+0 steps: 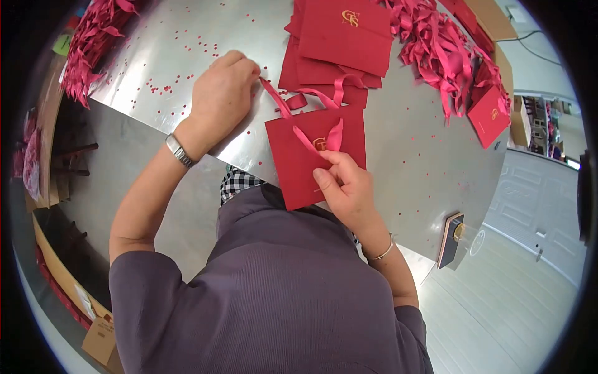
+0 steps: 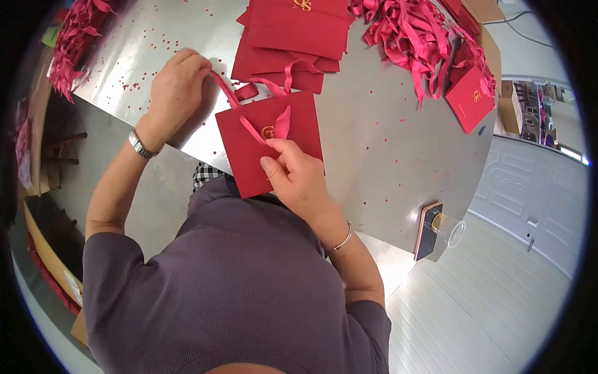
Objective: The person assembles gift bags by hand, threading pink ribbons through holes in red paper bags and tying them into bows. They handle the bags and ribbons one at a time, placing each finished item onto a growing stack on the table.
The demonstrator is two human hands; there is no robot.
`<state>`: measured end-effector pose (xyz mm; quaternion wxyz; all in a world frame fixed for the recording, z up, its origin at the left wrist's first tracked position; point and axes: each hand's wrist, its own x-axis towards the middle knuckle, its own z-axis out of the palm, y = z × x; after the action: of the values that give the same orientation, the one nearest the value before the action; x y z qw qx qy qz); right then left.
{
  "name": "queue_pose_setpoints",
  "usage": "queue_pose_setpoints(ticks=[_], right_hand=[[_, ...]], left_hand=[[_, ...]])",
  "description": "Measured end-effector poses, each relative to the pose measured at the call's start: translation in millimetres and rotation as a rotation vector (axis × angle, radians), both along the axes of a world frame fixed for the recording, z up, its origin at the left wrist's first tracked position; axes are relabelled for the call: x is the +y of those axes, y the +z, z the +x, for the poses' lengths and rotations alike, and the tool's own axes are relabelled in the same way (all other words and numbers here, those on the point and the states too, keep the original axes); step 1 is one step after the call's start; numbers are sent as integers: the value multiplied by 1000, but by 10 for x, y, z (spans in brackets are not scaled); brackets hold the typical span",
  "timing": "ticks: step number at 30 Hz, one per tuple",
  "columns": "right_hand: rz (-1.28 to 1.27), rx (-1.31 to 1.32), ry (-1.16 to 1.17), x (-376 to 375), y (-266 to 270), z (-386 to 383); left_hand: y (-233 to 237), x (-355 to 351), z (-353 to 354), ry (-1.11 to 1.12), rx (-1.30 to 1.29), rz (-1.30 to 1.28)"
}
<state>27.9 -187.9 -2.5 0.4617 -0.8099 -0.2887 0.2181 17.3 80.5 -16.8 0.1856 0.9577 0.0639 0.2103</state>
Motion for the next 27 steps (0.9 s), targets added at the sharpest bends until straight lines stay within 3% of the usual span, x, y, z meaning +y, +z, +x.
queue_pose_setpoints(ticks=[3, 6, 7, 13, 15, 18, 20, 27], right_hand=[[100, -192, 2, 23, -9, -52], [116, -109, -227, 28, -23, -103], [80, 28, -278, 53, 29, -68], [-62, -264, -31, 76, 130, 141], [-83, -384, 27, 73, 87, 182], [-59, -476, 2, 63, -34, 203], [36, -570, 2, 78, -84, 201], [125, -576, -40, 23, -196, 222]], left_hand=[[36, -41, -95, -41, 33, -55], [42, -53, -147, -45, 19, -69], [44, -56, -162, -41, 22, -69], [65, -44, -180, -48, 49, -111], [94, -104, -159, 5, -20, -241], [209, -304, -51, -184, -216, -201], [218, -430, 47, -307, -106, -170], [136, -481, 344, -417, 254, -28]])
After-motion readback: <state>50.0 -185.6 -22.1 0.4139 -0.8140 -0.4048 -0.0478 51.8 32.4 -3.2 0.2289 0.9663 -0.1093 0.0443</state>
